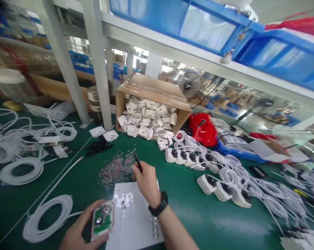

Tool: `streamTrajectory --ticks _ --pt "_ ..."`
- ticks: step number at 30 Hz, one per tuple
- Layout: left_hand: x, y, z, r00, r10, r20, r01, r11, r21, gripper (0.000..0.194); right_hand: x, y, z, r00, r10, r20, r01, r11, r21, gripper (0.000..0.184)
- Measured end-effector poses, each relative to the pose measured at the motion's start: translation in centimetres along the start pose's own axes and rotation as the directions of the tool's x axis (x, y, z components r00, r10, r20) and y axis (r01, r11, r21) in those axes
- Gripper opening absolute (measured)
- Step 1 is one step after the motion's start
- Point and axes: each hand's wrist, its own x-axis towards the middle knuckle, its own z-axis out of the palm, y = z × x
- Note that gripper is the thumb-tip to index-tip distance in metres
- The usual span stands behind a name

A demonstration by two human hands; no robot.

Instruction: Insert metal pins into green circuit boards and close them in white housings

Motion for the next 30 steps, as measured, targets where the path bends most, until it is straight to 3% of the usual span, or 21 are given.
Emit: streamTrajectory --ticks 1,2,4,7,11,13,16,17,18,19,20,22,23,24,26,28,30 --pt "0.1 0.1 0.0 1.0 -0.005 0.003 0.005 1.0 -0.012 0.061 2.5 -0.8 0.6 0.993 -0.101 -0.061 0.094 0.99 -0.105 0.024" --pt "0.2 0.1 -0.1 1.0 -0.006 0.007 0.006 1.0 -0.02 0.063 5.0 -1.6 1.5 0.977 -0.208 -0.046 0.195 0.959 -0.207 0.022" --pt "0.4 -0.2 -0.4 1.0 -0.001 0.028 0.002 1.0 -0.022 0.067 9.5 -3.4 3.7 0.942 -0.328 0.066 0.326 0.858 -0.396 0.037" --pt "0.7 -0.8 -0.8 0.995 0.018 0.103 -0.017 1.0 -0.01 0.072 14.4 -5.4 6.6 0.928 -0.31 0.204 0.371 0.784 -0.497 0.042" --pt "0.7 -0.9 -1.1 0.988 0.04 0.146 -0.039 0.999 -0.015 0.074 16.1 -5.5 7.4 0.94 -0.297 0.168 0.341 0.828 -0.446 0.025" --pt "0.7 -0.5 -1.1 0.992 0.034 0.125 -0.03 0.999 -0.03 0.073 14.5 -4.4 6.0 0.954 -0.287 0.088 0.297 0.865 -0.405 0.02" --pt "0.6 0.3 -1.3 0.994 -0.011 0.111 0.016 0.999 -0.046 0.068 8.8 -1.5 2.7 0.976 -0.208 -0.068 0.179 0.936 -0.303 0.019" --pt "0.7 0.6 -1.4 0.994 -0.027 0.108 0.033 0.998 -0.058 0.066 6.1 -0.2 1.6 0.982 -0.149 -0.111 0.121 0.965 -0.231 0.02" --pt "0.7 0.8 -1.5 0.994 -0.039 0.106 0.048 0.996 -0.077 0.065 3.2 1.0 0.6 0.988 -0.006 -0.155 0.013 0.999 0.045 0.022" --pt "0.7 1.0 -1.5 0.993 -0.047 0.104 0.058 0.993 -0.103 0.065 0.1 2.2 -0.1 0.979 0.157 -0.131 -0.107 0.94 0.325 0.026" --pt "0.7 1.1 -1.6 0.993 -0.051 0.105 0.065 0.989 -0.134 0.065 -2.9 3.3 -0.6 0.957 0.284 -0.054 -0.215 0.823 0.525 0.031" --pt "0.7 1.4 -1.7 0.991 -0.049 0.123 0.072 0.979 -0.189 0.064 -8.4 5.2 -1.0 0.889 0.446 0.1 -0.383 0.608 0.695 0.041" --pt "0.6 1.5 -1.7 0.99 -0.048 0.133 0.075 0.975 -0.208 0.064 -10.6 6.1 -1.1 0.858 0.495 0.141 -0.442 0.568 0.694 0.043" --pt "0.6 1.5 -1.7 0.989 -0.048 0.139 0.079 0.972 -0.221 0.064 -12.5 6.8 -1.3 0.839 0.524 0.15 -0.483 0.589 0.648 0.043" --pt "0.4 1.6 -1.7 0.989 -0.055 0.141 0.087 0.968 -0.234 0.066 -15.1 8.0 -2.0 0.838 0.54 0.07 -0.514 0.741 0.432 0.039" --pt "0.2 1.5 -1.7 0.988 -0.054 0.146 0.088 0.968 -0.237 0.068 -16.2 8.7 -3.1 0.877 0.473 -0.082 -0.465 0.88 0.092 0.033" --pt "0.1 1.4 -1.7 0.987 -0.041 0.153 0.078 0.967 -0.244 0.071 -16.3 8.7 -4.2 0.934 0.319 -0.161 -0.348 0.914 -0.209 0.033"
